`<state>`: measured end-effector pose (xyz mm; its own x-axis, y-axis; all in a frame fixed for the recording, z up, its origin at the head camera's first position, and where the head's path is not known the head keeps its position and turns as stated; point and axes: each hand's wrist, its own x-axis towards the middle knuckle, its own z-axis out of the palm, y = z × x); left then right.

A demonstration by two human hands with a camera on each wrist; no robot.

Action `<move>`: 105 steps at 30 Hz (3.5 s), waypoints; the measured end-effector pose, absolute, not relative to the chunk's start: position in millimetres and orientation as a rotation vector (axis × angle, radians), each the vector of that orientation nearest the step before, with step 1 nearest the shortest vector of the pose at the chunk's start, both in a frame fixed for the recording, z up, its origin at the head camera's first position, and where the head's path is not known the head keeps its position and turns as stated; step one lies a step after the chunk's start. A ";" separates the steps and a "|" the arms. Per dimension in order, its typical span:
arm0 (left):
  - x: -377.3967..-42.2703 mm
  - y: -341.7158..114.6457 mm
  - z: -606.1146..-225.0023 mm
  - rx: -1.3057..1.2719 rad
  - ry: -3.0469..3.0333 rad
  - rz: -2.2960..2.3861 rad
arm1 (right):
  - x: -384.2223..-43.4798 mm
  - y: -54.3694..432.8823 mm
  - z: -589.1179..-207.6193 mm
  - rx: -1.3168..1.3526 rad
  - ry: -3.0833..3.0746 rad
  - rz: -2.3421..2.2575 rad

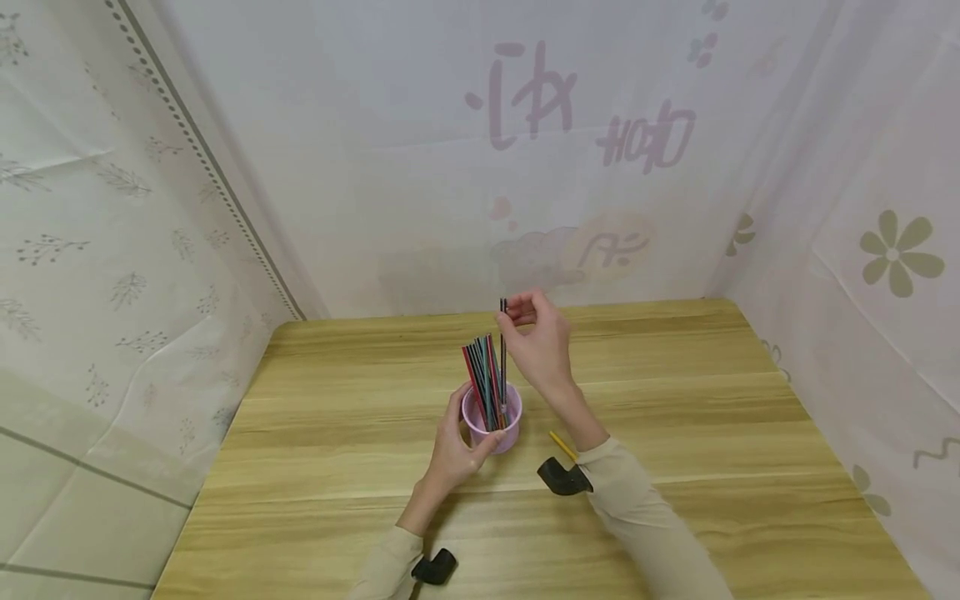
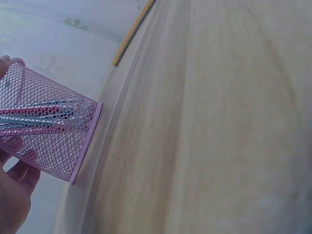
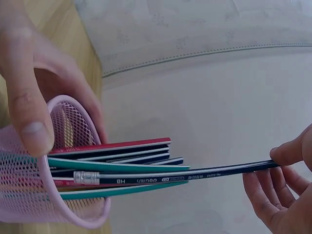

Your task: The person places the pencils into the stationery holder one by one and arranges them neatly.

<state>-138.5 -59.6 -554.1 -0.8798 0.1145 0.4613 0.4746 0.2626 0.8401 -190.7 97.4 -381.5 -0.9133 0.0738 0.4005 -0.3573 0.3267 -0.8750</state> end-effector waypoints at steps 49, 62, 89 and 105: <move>-140.1 -63.7 -554.1 -0.552 -2.259 -1.636 | -182.1 97.8 -447.5 0.148 -2.540 1.557; -139.4 -64.7 -555.4 -0.544 -2.261 -1.656 | -175.6 127.9 -465.9 0.086 -2.571 1.496; -139.7 -63.2 -556.1 -0.538 -2.251 -1.691 | -132.6 186.2 -505.9 -0.017 -2.807 1.460; -139.5 -63.1 -557.3 -0.543 -2.226 -1.707 | -106.0 195.9 -527.5 -0.013 -2.982 1.322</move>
